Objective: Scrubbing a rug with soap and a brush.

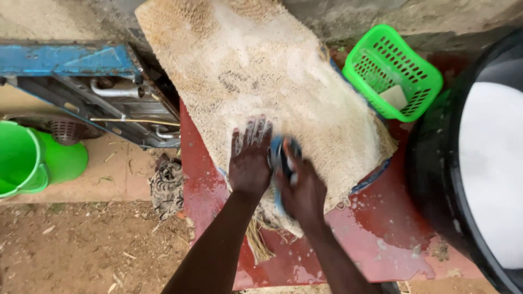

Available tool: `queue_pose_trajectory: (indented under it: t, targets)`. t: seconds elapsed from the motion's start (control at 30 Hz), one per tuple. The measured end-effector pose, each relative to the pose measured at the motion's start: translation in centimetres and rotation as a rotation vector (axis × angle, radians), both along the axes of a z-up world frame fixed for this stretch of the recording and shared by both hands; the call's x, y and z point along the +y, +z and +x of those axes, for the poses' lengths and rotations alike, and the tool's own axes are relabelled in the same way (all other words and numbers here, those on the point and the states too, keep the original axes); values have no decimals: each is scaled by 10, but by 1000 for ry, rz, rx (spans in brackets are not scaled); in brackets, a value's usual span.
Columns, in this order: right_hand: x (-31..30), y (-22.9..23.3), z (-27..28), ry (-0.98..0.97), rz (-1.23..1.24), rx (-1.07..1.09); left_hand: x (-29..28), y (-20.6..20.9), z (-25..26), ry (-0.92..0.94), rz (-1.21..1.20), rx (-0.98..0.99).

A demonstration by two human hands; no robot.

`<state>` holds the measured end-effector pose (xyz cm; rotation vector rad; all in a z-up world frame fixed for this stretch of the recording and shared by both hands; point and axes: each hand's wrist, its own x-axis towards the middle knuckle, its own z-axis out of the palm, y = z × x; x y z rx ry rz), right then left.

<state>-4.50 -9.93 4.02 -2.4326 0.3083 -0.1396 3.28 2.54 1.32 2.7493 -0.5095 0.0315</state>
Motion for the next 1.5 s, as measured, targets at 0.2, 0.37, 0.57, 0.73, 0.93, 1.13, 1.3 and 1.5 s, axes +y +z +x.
queue_pose_trajectory:
  t: [0.2, 0.37, 0.57, 0.73, 0.93, 1.13, 1.3, 1.5]
  targets:
    - [-5, 6, -31, 50, -3, 12, 4, -1, -2, -6, 17, -37]
    - [-4, -15, 71, 32, -94, -145, 3, 7, -1, 8, 56, 184]
    - [-10, 10, -13, 25, -62, -57, 0, 0, -2, 0, -54, -21]
    - [-19, 1, -11, 9, -28, 125, 3, -6, -7, 1, -38, -64]
    - [-26, -35, 105, 1, -200, -237, 4, 3, -3, -9, -41, 11]
    - [-23, 2, -20, 26, -42, 38, 0, 1, -3, 2, -47, -84]
    - [-25, 0, -5, 45, -91, 57, 5, 5, -1, 4, 14, -105]
    - [-20, -16, 138, 6, -145, -193, 1, 4, -5, -9, -116, -27]
